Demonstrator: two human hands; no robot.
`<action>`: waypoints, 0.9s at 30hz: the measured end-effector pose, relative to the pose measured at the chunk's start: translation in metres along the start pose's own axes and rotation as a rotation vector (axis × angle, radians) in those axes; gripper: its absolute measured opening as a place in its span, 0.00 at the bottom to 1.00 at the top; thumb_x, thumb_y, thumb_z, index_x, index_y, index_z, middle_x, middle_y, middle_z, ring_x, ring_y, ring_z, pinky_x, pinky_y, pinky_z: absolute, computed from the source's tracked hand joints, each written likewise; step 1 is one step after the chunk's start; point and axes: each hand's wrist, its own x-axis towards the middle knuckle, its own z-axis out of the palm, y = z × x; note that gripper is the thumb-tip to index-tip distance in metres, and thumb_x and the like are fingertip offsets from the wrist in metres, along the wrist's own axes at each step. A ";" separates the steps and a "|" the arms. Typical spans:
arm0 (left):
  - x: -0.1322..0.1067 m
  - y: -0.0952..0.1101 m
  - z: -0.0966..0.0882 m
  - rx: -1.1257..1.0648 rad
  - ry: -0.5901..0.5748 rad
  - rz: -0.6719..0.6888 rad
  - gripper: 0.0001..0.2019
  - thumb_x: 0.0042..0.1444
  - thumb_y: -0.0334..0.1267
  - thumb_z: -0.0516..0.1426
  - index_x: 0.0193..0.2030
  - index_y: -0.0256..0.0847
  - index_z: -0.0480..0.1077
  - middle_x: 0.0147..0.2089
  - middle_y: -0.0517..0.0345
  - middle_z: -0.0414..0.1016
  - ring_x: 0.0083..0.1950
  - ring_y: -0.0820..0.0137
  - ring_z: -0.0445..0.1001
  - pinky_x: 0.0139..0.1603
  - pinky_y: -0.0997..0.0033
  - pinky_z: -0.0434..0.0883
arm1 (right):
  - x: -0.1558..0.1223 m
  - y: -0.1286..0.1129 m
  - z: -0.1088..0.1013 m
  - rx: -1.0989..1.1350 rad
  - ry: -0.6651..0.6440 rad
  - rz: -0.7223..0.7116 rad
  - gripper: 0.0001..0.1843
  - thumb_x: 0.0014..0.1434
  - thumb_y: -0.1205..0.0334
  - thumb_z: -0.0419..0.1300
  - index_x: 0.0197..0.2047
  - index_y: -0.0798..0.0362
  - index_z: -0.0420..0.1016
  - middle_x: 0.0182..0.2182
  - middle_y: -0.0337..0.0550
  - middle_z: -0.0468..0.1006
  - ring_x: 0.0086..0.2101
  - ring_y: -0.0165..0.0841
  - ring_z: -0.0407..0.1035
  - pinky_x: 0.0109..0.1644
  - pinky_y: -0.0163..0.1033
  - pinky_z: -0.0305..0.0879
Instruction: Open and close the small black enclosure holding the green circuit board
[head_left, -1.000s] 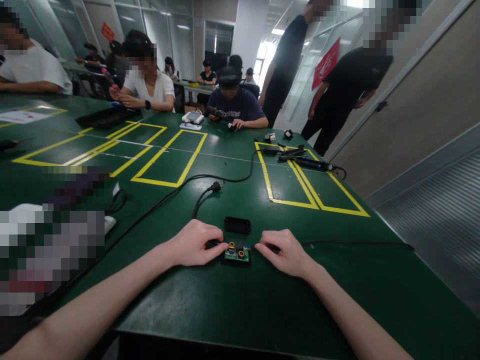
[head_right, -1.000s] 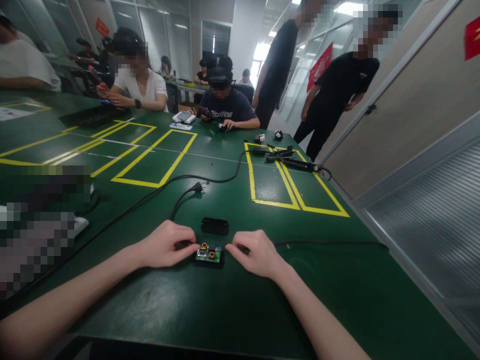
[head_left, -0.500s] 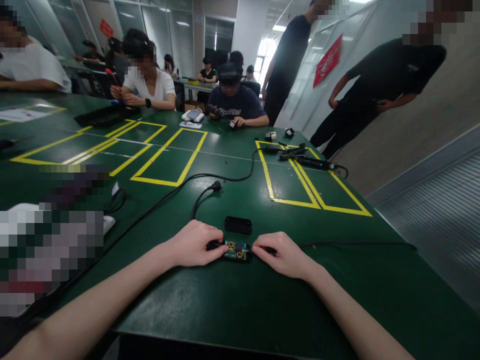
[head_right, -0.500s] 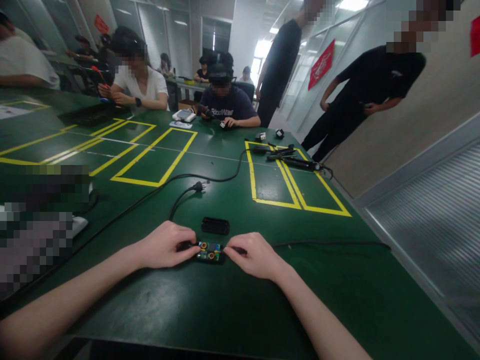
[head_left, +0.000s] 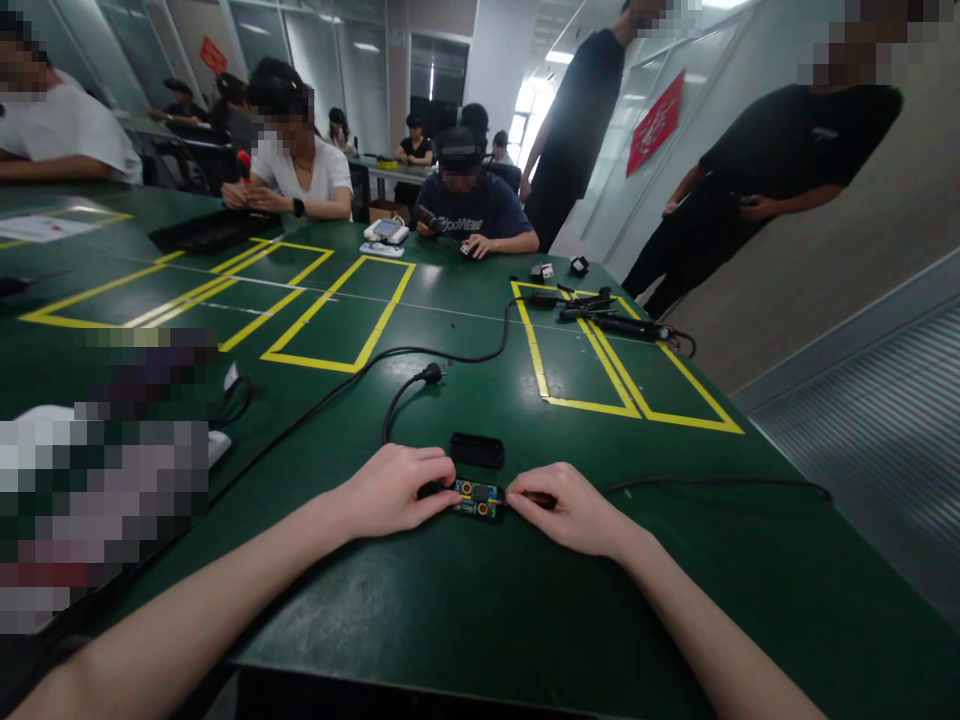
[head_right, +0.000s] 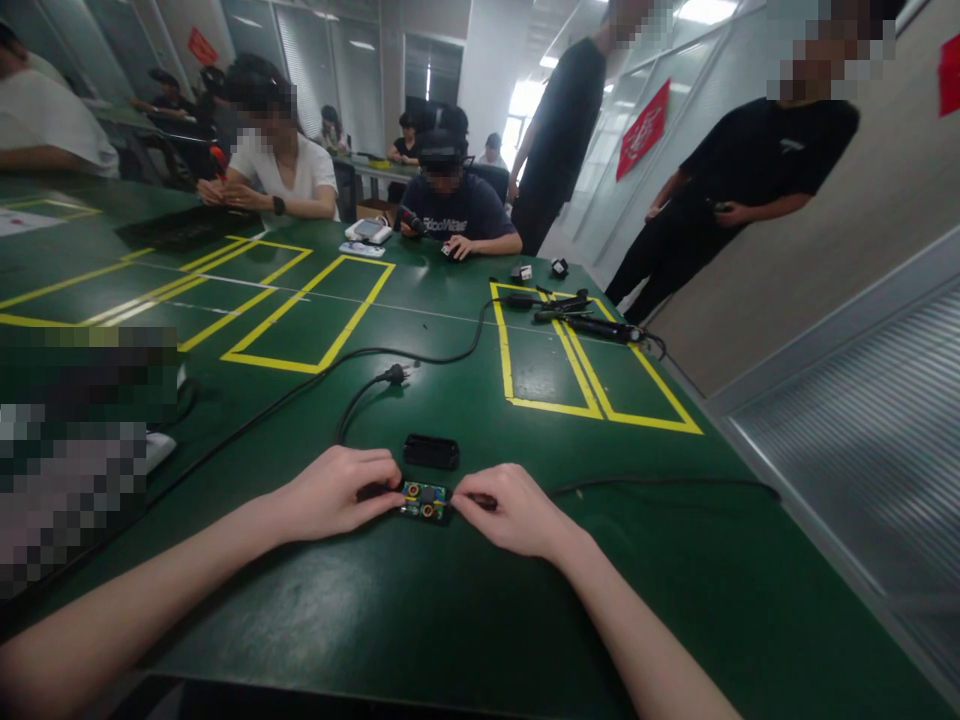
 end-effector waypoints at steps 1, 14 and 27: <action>0.000 0.000 0.000 -0.007 -0.004 -0.002 0.09 0.68 0.40 0.58 0.36 0.41 0.70 0.34 0.62 0.74 0.30 0.73 0.72 0.30 0.75 0.61 | 0.000 0.000 0.000 -0.007 0.011 -0.001 0.19 0.72 0.56 0.53 0.33 0.51 0.79 0.26 0.40 0.78 0.25 0.31 0.70 0.31 0.36 0.59; 0.001 -0.007 -0.003 -0.174 -0.021 0.002 0.04 0.62 0.30 0.58 0.38 0.40 0.75 0.36 0.59 0.76 0.38 0.69 0.74 0.39 0.73 0.67 | 0.001 0.004 0.006 -0.092 0.098 0.001 0.12 0.68 0.63 0.58 0.33 0.52 0.79 0.25 0.39 0.74 0.26 0.30 0.68 0.31 0.35 0.58; 0.005 -0.006 -0.001 -0.369 -0.012 -0.220 0.05 0.55 0.36 0.62 0.39 0.40 0.76 0.36 0.61 0.69 0.32 0.73 0.66 0.32 0.74 0.63 | 0.007 0.004 0.012 -0.077 0.149 0.063 0.06 0.62 0.66 0.62 0.32 0.51 0.76 0.26 0.35 0.72 0.25 0.28 0.65 0.30 0.34 0.56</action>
